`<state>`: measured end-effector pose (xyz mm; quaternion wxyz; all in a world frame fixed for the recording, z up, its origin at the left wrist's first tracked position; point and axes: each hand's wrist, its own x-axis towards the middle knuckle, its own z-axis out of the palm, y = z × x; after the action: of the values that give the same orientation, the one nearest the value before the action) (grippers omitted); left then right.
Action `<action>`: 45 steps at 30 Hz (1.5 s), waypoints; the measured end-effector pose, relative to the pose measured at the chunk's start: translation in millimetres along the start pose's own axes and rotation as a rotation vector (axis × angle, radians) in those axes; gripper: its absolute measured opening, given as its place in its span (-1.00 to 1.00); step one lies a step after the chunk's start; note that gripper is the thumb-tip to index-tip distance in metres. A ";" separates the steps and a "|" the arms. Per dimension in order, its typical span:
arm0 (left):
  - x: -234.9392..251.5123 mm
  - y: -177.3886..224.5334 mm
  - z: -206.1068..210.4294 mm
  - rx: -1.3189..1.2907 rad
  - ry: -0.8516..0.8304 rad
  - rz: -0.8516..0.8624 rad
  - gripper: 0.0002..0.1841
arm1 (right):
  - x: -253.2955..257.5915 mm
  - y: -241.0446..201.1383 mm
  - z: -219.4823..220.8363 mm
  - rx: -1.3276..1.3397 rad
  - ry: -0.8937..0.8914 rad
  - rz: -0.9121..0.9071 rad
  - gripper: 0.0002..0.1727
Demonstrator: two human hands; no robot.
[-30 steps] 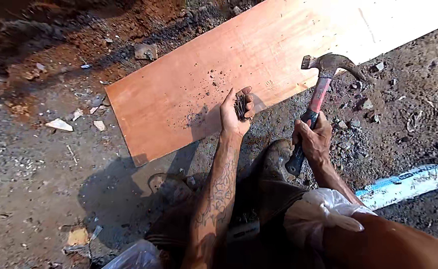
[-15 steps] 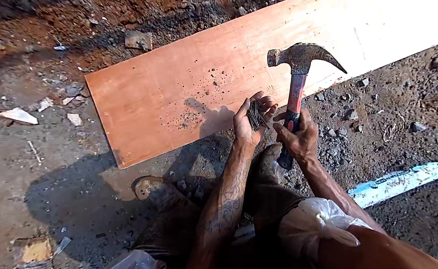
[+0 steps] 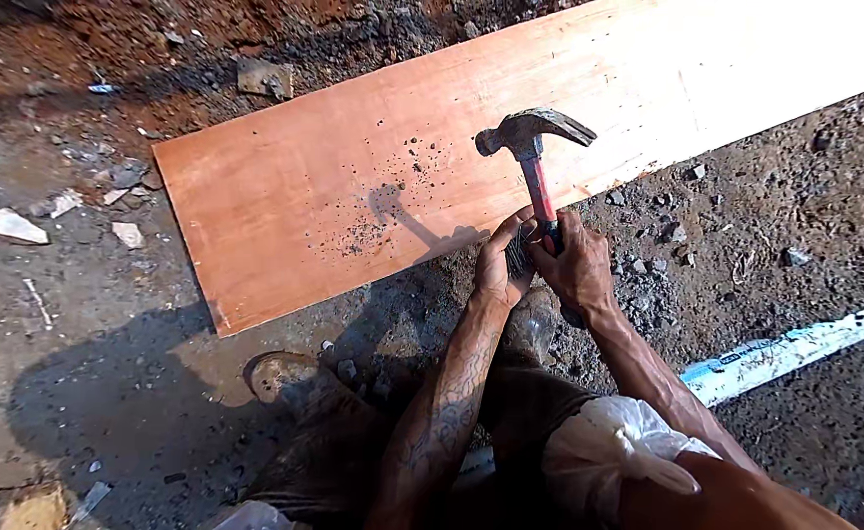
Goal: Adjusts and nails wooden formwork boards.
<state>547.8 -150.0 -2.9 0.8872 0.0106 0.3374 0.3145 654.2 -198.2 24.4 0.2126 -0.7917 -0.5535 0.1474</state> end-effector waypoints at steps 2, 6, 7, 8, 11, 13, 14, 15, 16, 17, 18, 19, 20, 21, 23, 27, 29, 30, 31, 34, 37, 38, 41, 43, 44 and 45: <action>-3.8 -7.5 -12.5 -0.040 0.038 0.003 -0.73 | -10.2 -5.1 7.0 0.012 -0.056 0.029 -0.69; -0.4 -23.5 -4.2 -0.022 0.064 0.010 -0.68 | -10.0 -9.3 -14.1 0.046 -0.270 0.182 -0.60; 1.1 -27.8 0.0 0.006 0.072 0.012 -0.68 | -6.6 -8.7 -21.9 0.049 -0.334 0.210 -0.61; 2.0 -30.5 2.9 0.036 0.081 0.022 -0.69 | -2.6 -7.8 -26.7 0.052 -0.385 0.223 -0.61; 1.7 -37.2 1.4 0.111 0.073 0.042 -0.72 | -0.6 -5.7 -33.7 0.059 -0.453 0.237 -0.62; -0.7 -37.1 3.5 0.140 0.101 0.039 -0.74 | 0.1 -5.3 -35.4 0.051 -0.463 0.248 -0.62; -1.7 -36.2 5.9 0.159 0.117 0.032 -0.75 | 1.5 -5.7 -37.5 0.045 -0.464 0.253 -0.62; -0.9 -36.2 6.8 0.179 0.126 0.030 -0.76 | 3.4 -6.0 -40.5 0.035 -0.470 0.260 -0.62; 1.5 -37.4 3.9 0.198 0.131 0.038 -0.77 | 5.0 -6.1 -42.0 0.024 -0.479 0.263 -0.62; 5.0 -38.7 -1.8 0.221 0.137 0.048 -0.78 | 6.2 -6.1 -42.4 0.007 -0.493 0.257 -0.62; 8.7 -39.7 -8.1 0.257 0.138 0.057 -0.80 | 7.4 -6.3 -43.3 -0.013 -0.512 0.249 -0.61; 12.0 -41.2 -14.0 0.293 0.145 0.065 -0.83 | 7.7 -6.3 -43.9 -0.031 -0.532 0.240 -0.61; 12.7 -41.8 -17.8 0.322 0.152 0.067 -0.85 | 6.9 -6.4 -44.2 -0.045 -0.553 0.233 -0.61; 12.3 -41.3 -18.7 0.340 0.163 0.066 -0.87 | 5.9 -6.2 -44.1 -0.056 -0.575 0.227 -0.61; 11.5 -39.0 -14.8 0.341 0.165 0.063 -0.87 | 4.0 -4.5 -43.8 -0.063 -0.599 0.215 -0.59; 10.3 -38.6 -9.0 0.429 0.139 0.037 -0.87 | 2.4 -6.2 -46.7 -0.089 -0.654 0.270 -0.55; 6.7 -36.5 -8.2 0.514 0.150 0.001 -0.87 | -1.2 -6.2 -44.9 -0.121 -0.647 0.299 -0.53; 8.2 -36.5 -8.7 0.530 0.150 -0.013 -0.86 | -2.4 -4.7 -44.5 -0.136 -0.627 0.306 -0.54; 8.9 -37.7 -12.4 0.522 0.152 -0.026 -0.84 | -6.7 -3.4 -43.2 -0.138 -0.598 0.303 -0.56; 13.6 -34.4 -24.0 0.489 0.162 -0.033 -0.83 | -17.7 4.5 -36.2 -0.129 -0.498 0.289 -0.62; 14.9 -40.7 -32.4 0.447 0.161 -0.088 -0.83 | -34.4 19.8 -34.8 -0.073 -0.381 0.352 -0.61; 16.4 -43.8 -35.2 0.432 0.136 -0.110 -0.83 | -37.4 24.1 -34.8 -0.038 -0.336 0.384 -0.57; 14.9 -60.1 -44.4 0.375 0.023 -0.145 -0.81 | -43.8 36.8 -33.2 0.064 -0.240 0.437 -0.38; 8.0 -61.0 -46.0 0.373 -0.046 -0.152 -0.77 | -42.3 38.3 -29.4 0.139 -0.197 0.455 -0.35; 3.6 -59.9 -44.2 0.369 -0.071 -0.152 -0.79 | -41.9 38.5 -27.5 0.180 -0.178 0.460 -0.36; -0.2 -59.3 -41.2 0.352 -0.092 -0.156 -0.81 | -42.3 40.0 -25.8 0.221 -0.154 0.459 -0.36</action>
<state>555.4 -205.7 -48.3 0.9079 0.1536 0.3460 0.1800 684.3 -254.2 26.6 0.2162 -0.8548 -0.3546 0.3111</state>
